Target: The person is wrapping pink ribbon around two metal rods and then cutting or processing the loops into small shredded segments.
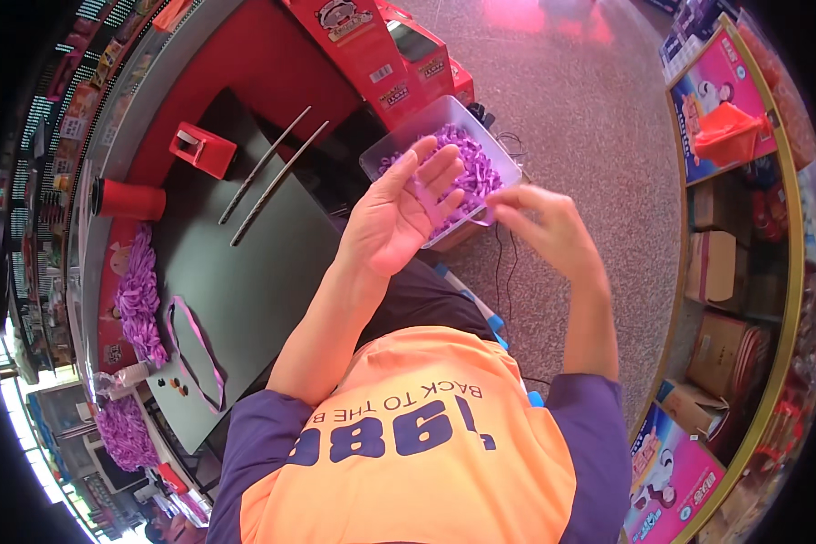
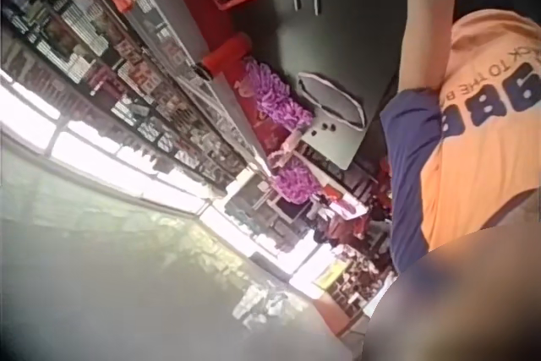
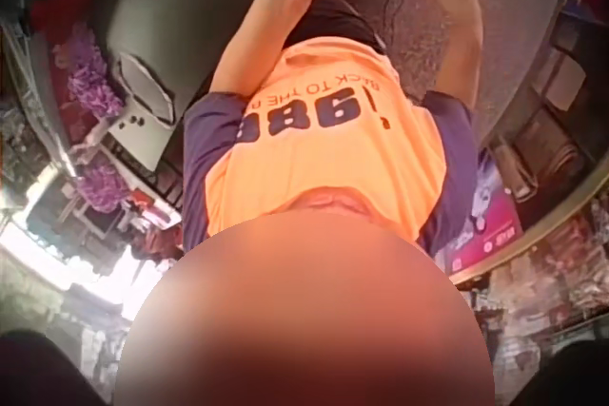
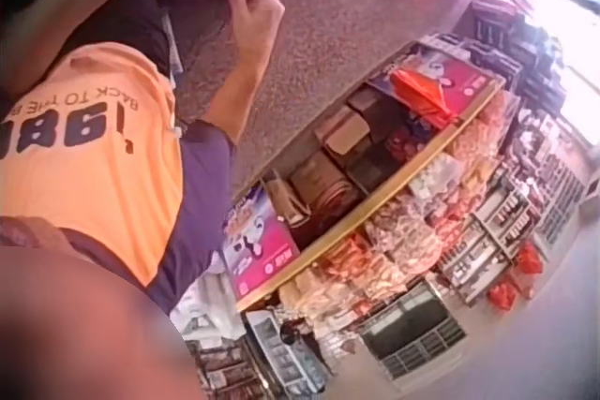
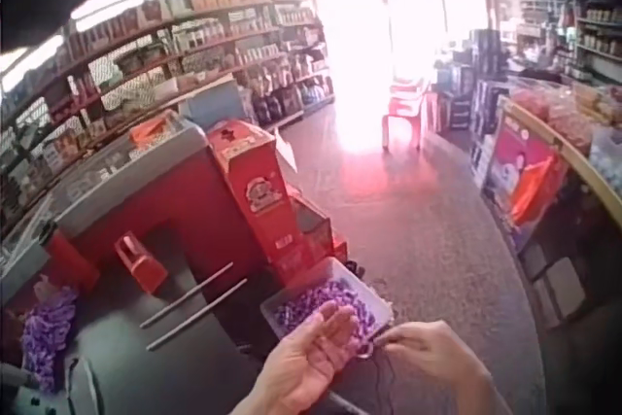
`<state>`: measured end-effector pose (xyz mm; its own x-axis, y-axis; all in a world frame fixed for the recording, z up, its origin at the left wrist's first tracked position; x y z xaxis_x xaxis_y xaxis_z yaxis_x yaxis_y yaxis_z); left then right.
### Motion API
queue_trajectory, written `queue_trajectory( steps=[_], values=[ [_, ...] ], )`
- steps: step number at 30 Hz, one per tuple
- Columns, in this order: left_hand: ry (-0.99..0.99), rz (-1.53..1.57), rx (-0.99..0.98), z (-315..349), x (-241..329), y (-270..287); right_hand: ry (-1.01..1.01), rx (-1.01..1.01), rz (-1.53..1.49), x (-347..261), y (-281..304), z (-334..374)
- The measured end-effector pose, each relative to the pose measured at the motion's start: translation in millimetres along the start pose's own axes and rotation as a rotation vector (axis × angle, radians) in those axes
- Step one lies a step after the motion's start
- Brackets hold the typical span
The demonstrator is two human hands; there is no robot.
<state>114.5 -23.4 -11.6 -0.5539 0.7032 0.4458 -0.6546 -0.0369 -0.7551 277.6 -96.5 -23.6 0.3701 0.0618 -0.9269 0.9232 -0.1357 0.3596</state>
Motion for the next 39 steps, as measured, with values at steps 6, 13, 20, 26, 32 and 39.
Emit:
queue_trajectory(
  steps=[6,13,20,26,32,39],
  values=[
    [-0.131,-0.138,0.164,-2,-4,10,0.192,0.264,-0.063,-33,-49,-31],
    [0.101,-0.110,0.127,20,29,28,-0.175,0.197,-0.689,-3,-76,-45],
    [-0.368,-0.742,0.164,58,119,26,-0.095,0.264,-0.311,21,-84,-121],
    [-0.710,-0.843,0.309,75,187,30,0.073,0.109,-0.356,-23,-128,-208],
    [-0.927,-0.893,0.459,47,216,70,0.052,-0.235,-0.575,-18,-184,-225],
    [-1.065,-1.332,0.576,31,220,72,-0.029,-0.259,-0.633,-19,-213,-207]
  ],
)
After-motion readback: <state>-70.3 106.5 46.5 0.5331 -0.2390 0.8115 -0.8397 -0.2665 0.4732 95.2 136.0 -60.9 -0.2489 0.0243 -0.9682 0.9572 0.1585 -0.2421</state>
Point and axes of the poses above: each hand's wrist, its own z-axis away from the middle knuckle, its own y-axis out of the back of the hand, x = y × z, the point moved 5 cm from there along -z, towards the middle knuckle, and after that the axes turned 11 degrees about x, right-handed, at the moved point
